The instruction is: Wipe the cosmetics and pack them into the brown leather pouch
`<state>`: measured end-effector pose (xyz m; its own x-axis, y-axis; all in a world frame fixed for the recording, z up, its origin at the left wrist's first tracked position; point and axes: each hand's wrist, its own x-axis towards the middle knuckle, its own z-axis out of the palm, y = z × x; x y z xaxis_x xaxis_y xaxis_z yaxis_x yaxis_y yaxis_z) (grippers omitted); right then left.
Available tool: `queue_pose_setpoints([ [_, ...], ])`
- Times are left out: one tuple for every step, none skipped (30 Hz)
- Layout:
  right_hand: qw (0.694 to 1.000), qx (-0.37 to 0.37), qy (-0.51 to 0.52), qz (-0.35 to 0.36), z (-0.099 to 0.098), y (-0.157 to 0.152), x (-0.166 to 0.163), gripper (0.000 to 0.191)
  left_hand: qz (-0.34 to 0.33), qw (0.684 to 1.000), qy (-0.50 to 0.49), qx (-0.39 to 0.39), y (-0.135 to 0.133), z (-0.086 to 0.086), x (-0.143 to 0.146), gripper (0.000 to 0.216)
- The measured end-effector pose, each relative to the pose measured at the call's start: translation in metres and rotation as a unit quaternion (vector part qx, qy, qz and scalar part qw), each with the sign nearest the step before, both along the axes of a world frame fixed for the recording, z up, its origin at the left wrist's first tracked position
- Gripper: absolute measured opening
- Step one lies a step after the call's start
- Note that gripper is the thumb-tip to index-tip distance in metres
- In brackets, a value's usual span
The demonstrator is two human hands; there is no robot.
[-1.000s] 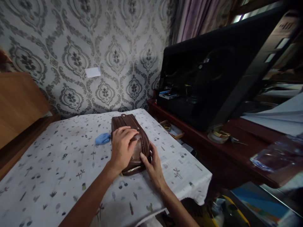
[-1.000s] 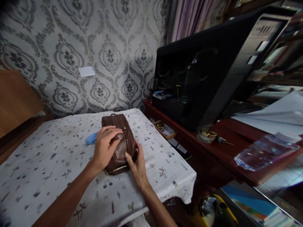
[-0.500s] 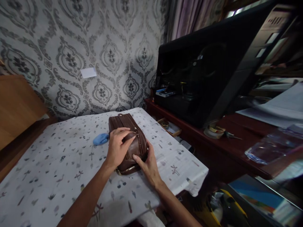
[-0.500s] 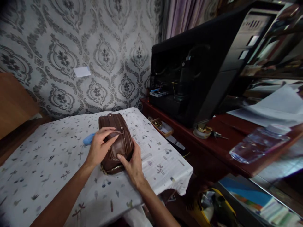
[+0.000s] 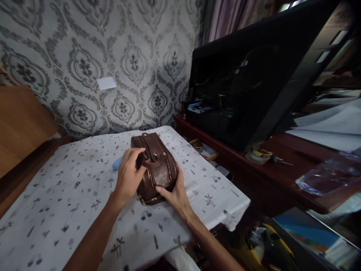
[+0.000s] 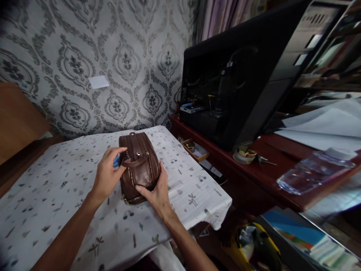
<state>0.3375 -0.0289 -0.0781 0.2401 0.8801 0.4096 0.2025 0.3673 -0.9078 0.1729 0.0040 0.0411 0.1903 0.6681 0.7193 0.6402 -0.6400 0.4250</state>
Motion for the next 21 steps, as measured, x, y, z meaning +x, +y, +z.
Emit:
queue_pose_setpoints([
  [1.0,-0.004,-0.002,-0.01,0.0,0.001,-0.002,0.113,0.012,1.0,0.001,-0.004,0.0,0.0,-0.002,0.018],
  [1.0,-0.006,-0.003,-0.018,0.0,0.002,-0.003,0.115,0.02,1.0,0.005,-0.008,0.0,0.0,-0.003,0.013],
  [1.0,-0.006,-0.005,-0.023,0.001,0.002,-0.004,0.115,0.026,1.0,0.01,-0.011,0.0,0.0,-0.004,0.009],
  [1.0,-0.004,-0.006,-0.027,0.001,0.003,-0.005,0.114,0.03,0.999,0.015,-0.014,0.001,0.001,-0.005,0.009],
  [1.0,-0.002,-0.007,-0.029,0.001,0.003,-0.006,0.112,0.031,0.999,0.016,-0.017,0.001,0.002,-0.005,0.01],
  [0.999,-0.001,-0.007,-0.031,0.0,0.003,-0.007,0.111,0.03,0.999,0.013,-0.023,0.003,0.003,-0.005,0.012],
  [0.999,-0.001,-0.005,-0.034,0.0,0.003,-0.007,0.11,0.027,0.999,0.006,-0.03,0.004,0.004,-0.005,0.014],
  [0.999,0.0,-0.004,-0.038,-0.001,0.003,-0.008,0.109,0.022,0.999,-0.005,-0.039,0.006,0.005,-0.005,0.015],
  [0.999,0.0,-0.004,-0.042,-0.002,0.003,-0.008,0.109,0.016,0.999,-0.016,-0.05,0.008,0.006,-0.005,0.016],
  [0.999,0.001,-0.005,-0.046,-0.003,0.003,-0.008,0.109,0.009,0.998,-0.026,-0.062,0.01,0.006,-0.005,0.016],
  [0.999,0.002,-0.007,-0.048,-0.004,0.003,-0.009,0.108,0.003,0.997,-0.034,-0.072,0.012,0.007,-0.005,0.016],
  [0.999,0.004,-0.009,-0.05,-0.005,0.004,-0.009,0.108,-0.003,0.996,-0.039,-0.08,0.013,0.007,-0.005,0.017],
  [0.999,0.007,-0.009,-0.05,-0.005,0.004,-0.009,0.108,-0.01,0.995,-0.041,-0.086,0.014,0.008,-0.005,0.019],
  [0.999,0.01,-0.008,-0.051,-0.005,0.005,-0.01,0.108,-0.019,0.995,-0.041,-0.091,0.014,0.008,-0.005,0.021],
  [0.999,0.012,-0.006,-0.052,-0.005,0.005,-0.01,0.108,-0.027,0.994,-0.038,-0.095,0.013,0.009,-0.005,0.024],
  [0.998,0.014,-0.005,-0.053,-0.005,0.005,-0.01,0.108,-0.036,0.994,-0.035,-0.1,0.012,0.009,-0.005,0.027],
  [0.998,0.016,-0.003,-0.054,-0.004,0.005,-0.01,0.108,-0.044,0.993,-0.03,-0.105,0.01,0.01,-0.005,0.029],
  [0.998,0.017,-0.003,-0.055,-0.004,0.005,-0.01,0.108,-0.05,0.992,-0.025,-0.11,0.008,0.01,-0.006,0.03],
  [0.998,0.017,-0.003,-0.053,-0.003,0.004,-0.009,0.108,-0.053,0.992,-0.019,-0.113,0.006,0.011,-0.006,0.031],
  [0.999,0.015,-0.004,-0.047,-0.003,0.004,-0.009,0.108,-0.053,0.992,-0.011,-0.115,0.004,0.011,-0.005,0.031],
  [0.999,0.012,-0.004,-0.039,-0.002,0.003,-0.008,0.109,-0.05,0.992,-0.003,-0.114,0.002,0.012,-0.005,0.031],
])
